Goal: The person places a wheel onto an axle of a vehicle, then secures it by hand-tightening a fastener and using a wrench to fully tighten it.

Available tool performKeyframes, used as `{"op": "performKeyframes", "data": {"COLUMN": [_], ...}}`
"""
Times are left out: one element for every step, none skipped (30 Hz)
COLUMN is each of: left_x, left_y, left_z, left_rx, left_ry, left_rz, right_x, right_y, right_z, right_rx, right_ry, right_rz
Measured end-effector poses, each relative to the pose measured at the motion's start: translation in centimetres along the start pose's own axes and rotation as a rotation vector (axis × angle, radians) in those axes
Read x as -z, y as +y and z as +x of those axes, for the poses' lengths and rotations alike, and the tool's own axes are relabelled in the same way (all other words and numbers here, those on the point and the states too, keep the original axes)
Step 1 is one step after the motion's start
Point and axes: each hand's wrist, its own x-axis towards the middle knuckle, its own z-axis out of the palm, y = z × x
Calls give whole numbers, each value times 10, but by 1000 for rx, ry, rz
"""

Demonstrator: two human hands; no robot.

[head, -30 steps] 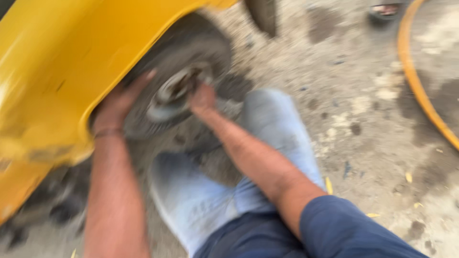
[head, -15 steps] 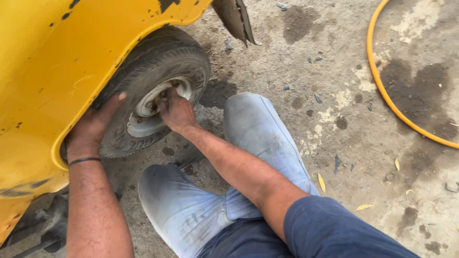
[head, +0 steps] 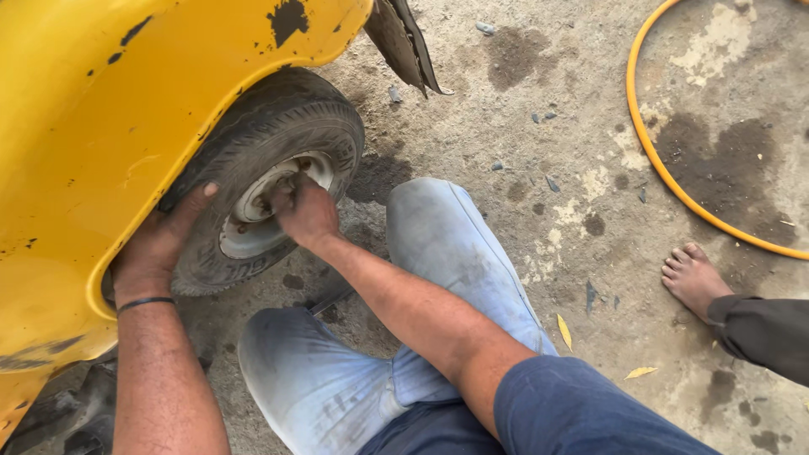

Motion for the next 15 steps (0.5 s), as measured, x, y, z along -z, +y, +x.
{"op": "performKeyframes", "data": {"left_x": [1,1,4,7,7,8,7,7,7,7,8,8,9,9,9], "left_y": [0,-1,-2,-4,-6,-8,-8,-8,-5,-2,1,3,5,7,8], "left_z": [1,3,3,3,0,-4,-6,-9,-6,-6,-4,-1,-3,-4,-4], "left_rx": [-3,-5,-4,-8,-7,-5,28,61,89,92,94,96,91,87,80], "left_ry": [4,8,13,17,12,8,-5,-18,-29,-33,-35,-37,-39,-42,-44], "left_rz": [29,59,90,122,150,178,131,83,35,13,-7,-28,-32,-35,-39], "right_x": [1,3,4,4,5,6,8,10,13,15,16,16,14,13,10], "right_y": [-2,-4,-8,-12,-13,-15,-17,-19,-20,-21,-21,-20,-18,-16,-13], "right_z": [2,4,5,8,7,6,7,4,5,3,3,2,-2,-4,-3], "right_rx": [24,49,-70,-189,-315,-336,-351,-365,-276,-186,-93,-9,76,162,86], "right_ry": [-42,-85,-143,-203,-265,-269,-267,-266,-199,-133,-69,-27,6,38,-5], "right_rz": [-30,-59,61,180,295,273,249,224,162,100,40,47,51,56,40]}}
